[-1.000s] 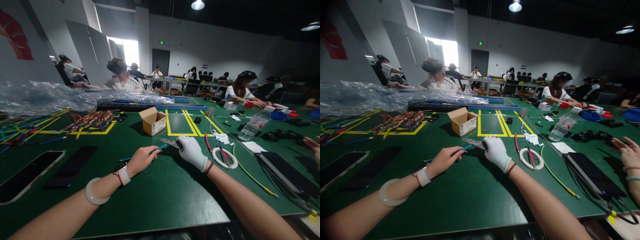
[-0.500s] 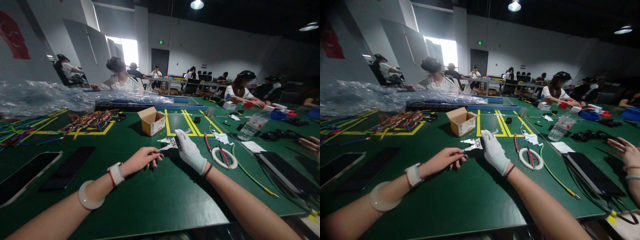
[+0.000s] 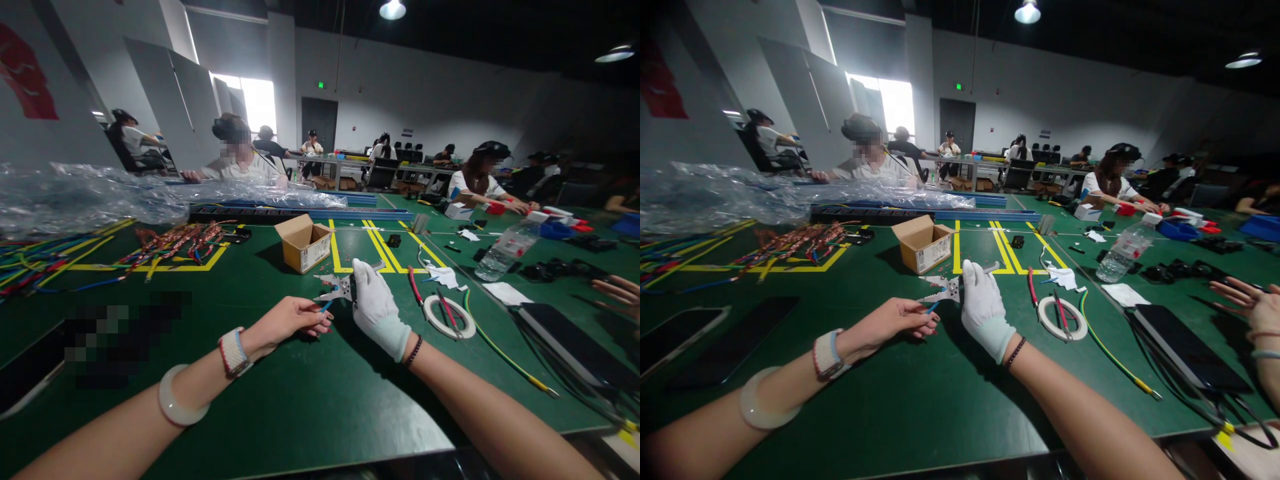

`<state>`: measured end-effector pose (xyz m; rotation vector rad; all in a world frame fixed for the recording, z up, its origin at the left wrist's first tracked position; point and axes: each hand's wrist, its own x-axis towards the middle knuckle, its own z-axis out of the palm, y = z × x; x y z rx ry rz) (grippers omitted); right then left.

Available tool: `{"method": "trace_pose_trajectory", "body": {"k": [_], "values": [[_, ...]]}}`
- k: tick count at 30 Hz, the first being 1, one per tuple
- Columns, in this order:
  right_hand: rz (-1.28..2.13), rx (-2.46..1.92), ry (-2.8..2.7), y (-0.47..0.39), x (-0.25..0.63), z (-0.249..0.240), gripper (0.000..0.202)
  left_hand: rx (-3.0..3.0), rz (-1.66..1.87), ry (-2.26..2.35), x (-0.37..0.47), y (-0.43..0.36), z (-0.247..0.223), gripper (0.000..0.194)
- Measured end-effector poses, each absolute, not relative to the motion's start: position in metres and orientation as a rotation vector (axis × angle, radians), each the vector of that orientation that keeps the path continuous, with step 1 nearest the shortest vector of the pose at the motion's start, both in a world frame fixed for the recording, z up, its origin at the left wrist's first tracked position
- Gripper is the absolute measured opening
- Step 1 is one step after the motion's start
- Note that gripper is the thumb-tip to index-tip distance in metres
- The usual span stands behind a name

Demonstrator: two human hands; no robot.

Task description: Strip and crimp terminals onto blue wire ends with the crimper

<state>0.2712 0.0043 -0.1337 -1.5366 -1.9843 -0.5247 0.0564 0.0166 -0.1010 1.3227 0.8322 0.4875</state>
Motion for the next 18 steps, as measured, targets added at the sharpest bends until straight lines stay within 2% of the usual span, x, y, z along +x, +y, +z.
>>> {"method": "trace_pose_trajectory", "body": {"k": [8,18], "values": [[-0.474,-2.002,-2.036,0.001,0.261,-0.115,0.047,1.284,0.577,0.881,0.063,0.013,-0.109,0.038],[-0.303,-1.98,-2.134,-0.002,0.265,-0.104,0.033,1.301,0.581,0.842,0.064,0.014,-0.113,0.037]]}}
